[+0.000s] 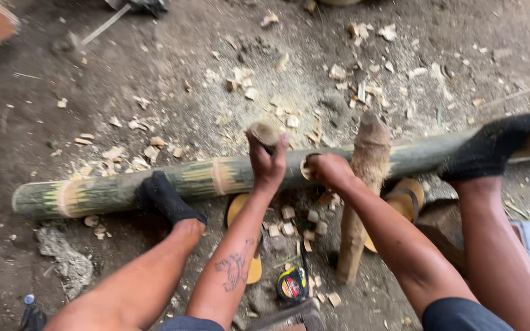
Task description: The person hollows out a section of a bamboo pole using a chisel and wooden mallet. They repeatedly strike the chisel to remove material from the interior, then insert a smaller bamboo piece to test the fit.
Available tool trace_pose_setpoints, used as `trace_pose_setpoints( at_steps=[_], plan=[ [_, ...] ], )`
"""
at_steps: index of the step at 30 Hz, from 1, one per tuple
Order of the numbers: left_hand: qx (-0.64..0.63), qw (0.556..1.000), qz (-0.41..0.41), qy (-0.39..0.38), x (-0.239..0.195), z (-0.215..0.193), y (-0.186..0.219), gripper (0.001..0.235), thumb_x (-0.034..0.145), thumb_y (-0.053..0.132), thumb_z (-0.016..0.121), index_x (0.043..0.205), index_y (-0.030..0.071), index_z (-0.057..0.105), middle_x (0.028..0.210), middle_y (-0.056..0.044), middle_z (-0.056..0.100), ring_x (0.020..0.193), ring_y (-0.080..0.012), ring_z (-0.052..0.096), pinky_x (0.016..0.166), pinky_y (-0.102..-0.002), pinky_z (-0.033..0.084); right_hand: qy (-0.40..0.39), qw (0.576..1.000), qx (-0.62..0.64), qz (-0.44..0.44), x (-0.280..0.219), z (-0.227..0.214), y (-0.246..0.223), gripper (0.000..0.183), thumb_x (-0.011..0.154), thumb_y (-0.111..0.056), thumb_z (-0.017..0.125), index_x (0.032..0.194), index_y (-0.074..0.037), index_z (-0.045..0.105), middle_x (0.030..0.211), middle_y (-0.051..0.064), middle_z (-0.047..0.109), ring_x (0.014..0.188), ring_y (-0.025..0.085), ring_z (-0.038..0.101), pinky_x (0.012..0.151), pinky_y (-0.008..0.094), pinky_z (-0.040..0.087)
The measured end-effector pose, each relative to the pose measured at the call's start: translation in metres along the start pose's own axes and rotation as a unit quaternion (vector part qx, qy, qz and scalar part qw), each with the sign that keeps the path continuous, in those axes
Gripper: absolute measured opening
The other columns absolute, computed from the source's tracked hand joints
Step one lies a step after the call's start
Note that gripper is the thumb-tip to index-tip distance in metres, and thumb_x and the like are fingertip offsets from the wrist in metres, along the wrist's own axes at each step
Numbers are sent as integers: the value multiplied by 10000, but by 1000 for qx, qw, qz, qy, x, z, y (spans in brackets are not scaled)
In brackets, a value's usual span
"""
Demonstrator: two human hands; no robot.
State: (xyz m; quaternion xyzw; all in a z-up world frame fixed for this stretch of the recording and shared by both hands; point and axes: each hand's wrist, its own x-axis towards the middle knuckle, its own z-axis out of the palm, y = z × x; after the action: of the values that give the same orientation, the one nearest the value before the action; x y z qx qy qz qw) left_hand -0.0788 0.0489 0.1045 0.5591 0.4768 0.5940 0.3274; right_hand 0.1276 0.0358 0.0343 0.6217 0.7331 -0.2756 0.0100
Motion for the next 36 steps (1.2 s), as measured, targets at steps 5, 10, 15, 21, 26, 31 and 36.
trace_pose_setpoints(
  at_steps=[5, 10, 15, 21, 26, 31, 36],
  plan=[
    [-40, 998, -27, -30, 4, 6, -6, 552, 1010, 350, 639, 1372, 33, 369, 1177, -164, 622, 1070, -286, 679, 967, -412, 574, -6, 999, -44, 14, 3, -9, -19, 74, 911, -103, 660, 964, -80, 707, 823, 119, 748, 680, 241, 687, 622, 406, 559],
    [-17, 999, 40, -30, 0, 19, -1, 554, 1009, 385, 666, 1359, 55, 392, 1194, -171, 586, 1081, -306, 664, 956, -426, 576, -22, 993, -9, 113, -5, -10, -18, 154, 1018, -182, 630, 1027, -149, 780, 846, 60, 774, 650, 153, 666, 634, 366, 564],
    [-62, 998, 16, -17, 4, 19, -8, 569, 1003, 421, 676, 1351, 68, 398, 1199, -154, 582, 1077, -282, 674, 956, -400, 596, 150, 923, 304, 181, -35, 28, -43, 175, 923, -171, 739, 1074, -118, 809, 887, 61, 807, 691, 124, 710, 665, 333, 581],
    [-143, 989, 0, -33, 3, 17, -9, 568, 1010, 398, 695, 1350, 52, 398, 1212, -140, 625, 1114, -278, 686, 981, -403, 573, 309, 926, 176, 130, -59, 54, -85, 220, 928, -141, 751, 1130, -56, 775, 948, 194, 758, 817, 299, 741, 737, 396, 586],
    [-48, 997, 54, -12, -3, 21, -3, 551, 1004, 349, 715, 1369, 57, 425, 1214, -147, 588, 1115, -280, 648, 1016, -405, 537, 125, 948, 221, 194, -24, 4, -46, 182, 931, -155, 673, 1081, -126, 772, 967, 136, 782, 797, 322, 772, 753, 430, 590],
    [-72, 997, 21, -4, -5, 11, -6, 534, 1008, 332, 722, 1345, 50, 418, 1196, -141, 588, 1072, -268, 636, 1003, -400, 526, 130, 981, -46, 136, -14, 16, -55, 112, 933, -108, 690, 992, -97, 784, 935, 173, 750, 869, 373, 717, 767, 510, 561],
    [-116, 993, -8, 1, -3, 7, -14, 532, 1025, 330, 696, 1354, 39, 396, 1167, -136, 609, 1061, -243, 637, 965, -385, 532, 103, 988, -79, 79, -29, 10, -43, 227, 870, -88, 705, 1056, -173, 804, 1085, 131, 714, 828, 294, 734, 712, 449, 584]
  ],
)
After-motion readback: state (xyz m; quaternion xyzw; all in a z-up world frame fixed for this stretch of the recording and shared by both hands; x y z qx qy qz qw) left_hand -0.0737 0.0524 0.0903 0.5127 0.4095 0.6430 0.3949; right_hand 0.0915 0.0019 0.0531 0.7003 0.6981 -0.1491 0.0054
